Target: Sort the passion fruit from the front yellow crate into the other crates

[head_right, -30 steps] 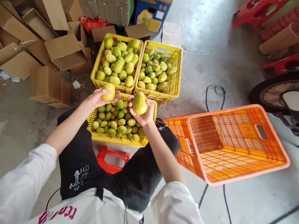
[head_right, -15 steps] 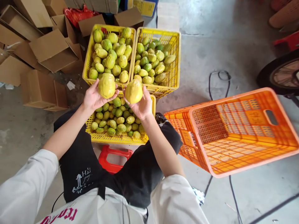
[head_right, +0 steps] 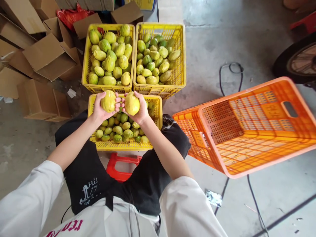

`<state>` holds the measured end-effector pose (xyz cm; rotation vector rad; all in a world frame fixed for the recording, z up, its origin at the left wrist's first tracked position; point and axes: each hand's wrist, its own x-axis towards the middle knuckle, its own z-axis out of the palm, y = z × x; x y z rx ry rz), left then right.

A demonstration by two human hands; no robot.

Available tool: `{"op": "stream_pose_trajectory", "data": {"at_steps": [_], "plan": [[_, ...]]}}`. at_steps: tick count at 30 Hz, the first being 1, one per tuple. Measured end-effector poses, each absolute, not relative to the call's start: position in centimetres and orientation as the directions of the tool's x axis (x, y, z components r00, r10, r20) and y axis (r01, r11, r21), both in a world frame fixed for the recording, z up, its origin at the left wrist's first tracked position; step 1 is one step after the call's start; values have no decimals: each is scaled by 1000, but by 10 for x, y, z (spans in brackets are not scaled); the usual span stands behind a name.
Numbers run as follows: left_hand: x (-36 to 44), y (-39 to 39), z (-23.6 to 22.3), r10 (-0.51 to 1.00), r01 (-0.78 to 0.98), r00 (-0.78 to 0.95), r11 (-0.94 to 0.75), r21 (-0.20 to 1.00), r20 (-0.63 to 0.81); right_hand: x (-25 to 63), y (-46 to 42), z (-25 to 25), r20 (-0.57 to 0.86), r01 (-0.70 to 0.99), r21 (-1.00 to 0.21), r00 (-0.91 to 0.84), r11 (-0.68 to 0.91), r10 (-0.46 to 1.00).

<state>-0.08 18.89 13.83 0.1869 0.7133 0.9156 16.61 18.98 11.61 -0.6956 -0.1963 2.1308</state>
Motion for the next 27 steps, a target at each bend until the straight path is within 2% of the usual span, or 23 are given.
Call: {"op": "stream_pose_trajectory", "data": {"at_steps": [3, 6, 10, 16, 20, 23, 27], "plan": [[1, 190, 140, 746, -664, 472, 651, 367, -470, 164, 189, 118, -418, -683, -375, -478, -627, 772], [0, 191, 144, 749, -681, 454, 641, 354, -482, 165, 189, 121, -400, -709, -347, -479, -613, 781], [-7, 195, 152, 782, -725, 324, 567, 391, -533, 170, 190, 128, -337, -767, -343, -438, -542, 834], [-11, 196, 160, 827, -724, 262, 510, 466, -498, 173, 190, 134, -232, -799, -367, -417, -476, 879], [-6, 190, 155, 831, -734, 226, 489, 472, -509, 170, 188, 131, -286, -793, -341, -424, -505, 859], [-4, 187, 150, 818, -740, 238, 502, 448, -524, 167, 187, 123, -361, -743, -315, -481, -590, 799], [-2, 185, 149, 792, -727, 300, 551, 409, -532, 163, 184, 115, -386, -692, -350, -507, -631, 770]]}}
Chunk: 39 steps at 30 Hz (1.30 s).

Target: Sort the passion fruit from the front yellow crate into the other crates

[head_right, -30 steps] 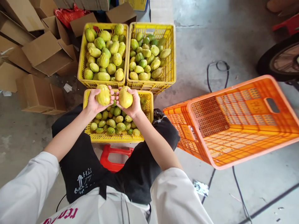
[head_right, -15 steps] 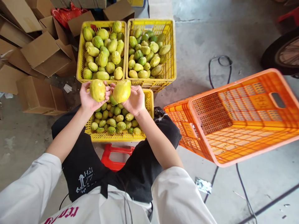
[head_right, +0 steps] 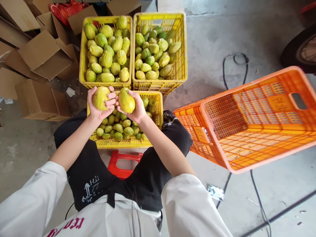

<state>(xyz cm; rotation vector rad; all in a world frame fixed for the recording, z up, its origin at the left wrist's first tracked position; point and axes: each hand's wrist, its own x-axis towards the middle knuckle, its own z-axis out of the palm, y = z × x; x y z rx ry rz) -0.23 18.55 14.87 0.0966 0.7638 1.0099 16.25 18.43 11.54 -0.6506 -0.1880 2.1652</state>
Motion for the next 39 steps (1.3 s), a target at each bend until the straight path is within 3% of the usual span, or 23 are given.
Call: {"op": "stream_pose_trajectory", "data": {"at_steps": [4, 9, 14, 20, 25, 33, 39], "plan": [[-1, 187, 148, 790, -745, 304, 546, 384, -533, 162, 184, 118, -360, -692, -387, -496, -610, 790], [-4, 190, 146, 810, -753, 242, 504, 422, -535, 165, 185, 125, -315, -722, -344, -514, -601, 798], [-6, 193, 160, 863, -795, 208, 423, 435, -460, 166, 185, 131, -294, -771, -342, -455, -537, 841], [-3, 198, 163, 850, -780, 212, 444, 440, -481, 170, 187, 131, -320, -842, -245, -398, -481, 860], [-3, 194, 154, 829, -782, 224, 467, 414, -512, 169, 188, 125, -366, -776, -347, -406, -527, 838], [1, 190, 149, 805, -728, 255, 524, 441, -536, 160, 186, 124, -453, -725, -359, -415, -588, 789], [0, 191, 149, 798, -704, 261, 542, 458, -543, 161, 186, 127, -432, -728, -380, -405, -570, 806]]}}
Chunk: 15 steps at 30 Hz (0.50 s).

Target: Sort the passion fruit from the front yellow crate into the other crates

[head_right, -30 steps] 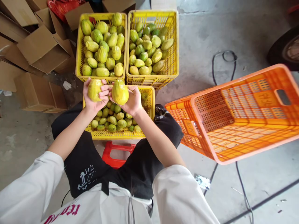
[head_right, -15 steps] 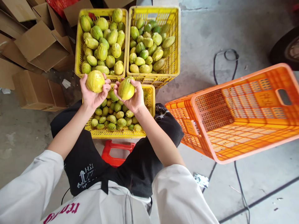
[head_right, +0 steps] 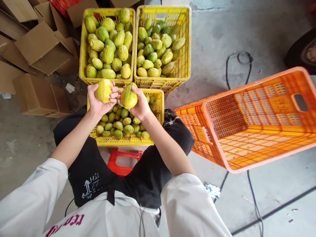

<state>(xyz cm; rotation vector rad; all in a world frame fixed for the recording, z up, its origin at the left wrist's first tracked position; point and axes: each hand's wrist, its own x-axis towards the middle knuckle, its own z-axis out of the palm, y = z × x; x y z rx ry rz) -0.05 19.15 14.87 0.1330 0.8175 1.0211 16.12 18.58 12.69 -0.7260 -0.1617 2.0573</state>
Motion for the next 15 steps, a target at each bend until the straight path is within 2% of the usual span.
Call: {"op": "stream_pose_trajectory", "data": {"at_steps": [8, 11, 13, 15], "plan": [[-1, 196, 166, 858, -742, 248, 467, 481, -450, 175, 191, 136, -306, -766, -386, -419, -513, 855], [-3, 198, 170, 879, -781, 276, 441, 442, -389, 177, 193, 138, -296, -775, -408, -388, -483, 873], [-5, 198, 170, 890, -806, 311, 432, 404, -333, 178, 192, 139, -296, -785, -390, -387, -481, 873], [-7, 197, 168, 892, -813, 276, 416, 408, -359, 177, 190, 140, -297, -811, -340, -388, -476, 873]]}}
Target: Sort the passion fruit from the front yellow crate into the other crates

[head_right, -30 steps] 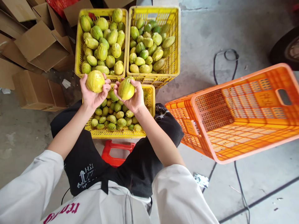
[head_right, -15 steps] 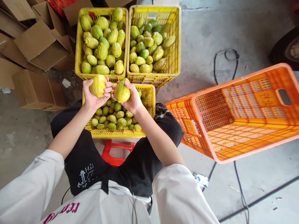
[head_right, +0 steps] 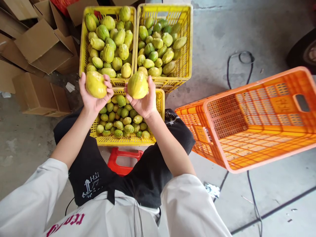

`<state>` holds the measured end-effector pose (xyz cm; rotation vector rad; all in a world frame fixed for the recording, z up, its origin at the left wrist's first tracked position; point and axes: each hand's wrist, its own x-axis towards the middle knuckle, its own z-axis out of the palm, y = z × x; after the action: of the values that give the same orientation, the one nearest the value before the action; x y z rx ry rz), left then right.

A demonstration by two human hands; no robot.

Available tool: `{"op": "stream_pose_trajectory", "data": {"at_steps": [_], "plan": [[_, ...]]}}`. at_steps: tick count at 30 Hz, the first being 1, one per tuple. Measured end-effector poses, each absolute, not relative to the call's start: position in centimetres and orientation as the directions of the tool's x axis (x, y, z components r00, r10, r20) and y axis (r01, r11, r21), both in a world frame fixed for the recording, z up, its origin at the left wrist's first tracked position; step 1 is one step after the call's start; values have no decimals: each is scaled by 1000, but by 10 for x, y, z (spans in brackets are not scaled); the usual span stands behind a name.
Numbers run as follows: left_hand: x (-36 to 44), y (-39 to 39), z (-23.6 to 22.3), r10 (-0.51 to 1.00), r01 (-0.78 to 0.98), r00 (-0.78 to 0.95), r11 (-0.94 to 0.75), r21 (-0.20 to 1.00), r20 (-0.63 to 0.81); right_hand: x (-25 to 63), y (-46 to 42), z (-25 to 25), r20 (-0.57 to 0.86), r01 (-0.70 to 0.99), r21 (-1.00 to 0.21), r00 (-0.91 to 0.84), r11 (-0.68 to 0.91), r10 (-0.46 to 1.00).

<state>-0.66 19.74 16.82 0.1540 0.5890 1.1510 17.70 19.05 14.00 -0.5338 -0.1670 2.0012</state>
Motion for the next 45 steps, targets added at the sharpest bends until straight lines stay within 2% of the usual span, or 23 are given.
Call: {"op": "stream_pose_trajectory", "data": {"at_steps": [2, 4, 7, 11, 22, 28, 32, 35, 38, 45], "plan": [[-6, 196, 166, 872, -802, 227, 420, 426, -433, 176, 189, 141, -293, -831, -312, -376, -460, 879], [-4, 196, 162, 848, -785, 240, 456, 419, -473, 174, 188, 141, -290, -821, -338, -374, -460, 881], [1, 194, 156, 832, -762, 277, 495, 417, -481, 170, 186, 138, -318, -769, -381, -412, -513, 854], [5, 193, 147, 820, -726, 309, 530, 438, -482, 166, 185, 135, -371, -753, -361, -425, -550, 825], [2, 199, 154, 871, -779, 239, 436, 450, -430, 177, 195, 134, -289, -820, -391, -321, -418, 902], [2, 194, 154, 884, -786, 357, 458, 415, -301, 178, 191, 140, -241, -855, -338, -325, -393, 915], [1, 192, 149, 870, -736, 291, 470, 488, -399, 176, 190, 136, -267, -817, -377, -355, -436, 896], [0, 194, 142, 855, -660, 230, 487, 571, -464, 176, 192, 125, -273, -795, -343, -424, -499, 863], [-1, 198, 136, 855, -627, 213, 491, 605, -473, 176, 194, 116, -243, -791, -317, -465, -523, 851], [-2, 201, 135, 843, -697, 287, 510, 505, -455, 169, 192, 119, -310, -771, -402, -392, -493, 866]]}}
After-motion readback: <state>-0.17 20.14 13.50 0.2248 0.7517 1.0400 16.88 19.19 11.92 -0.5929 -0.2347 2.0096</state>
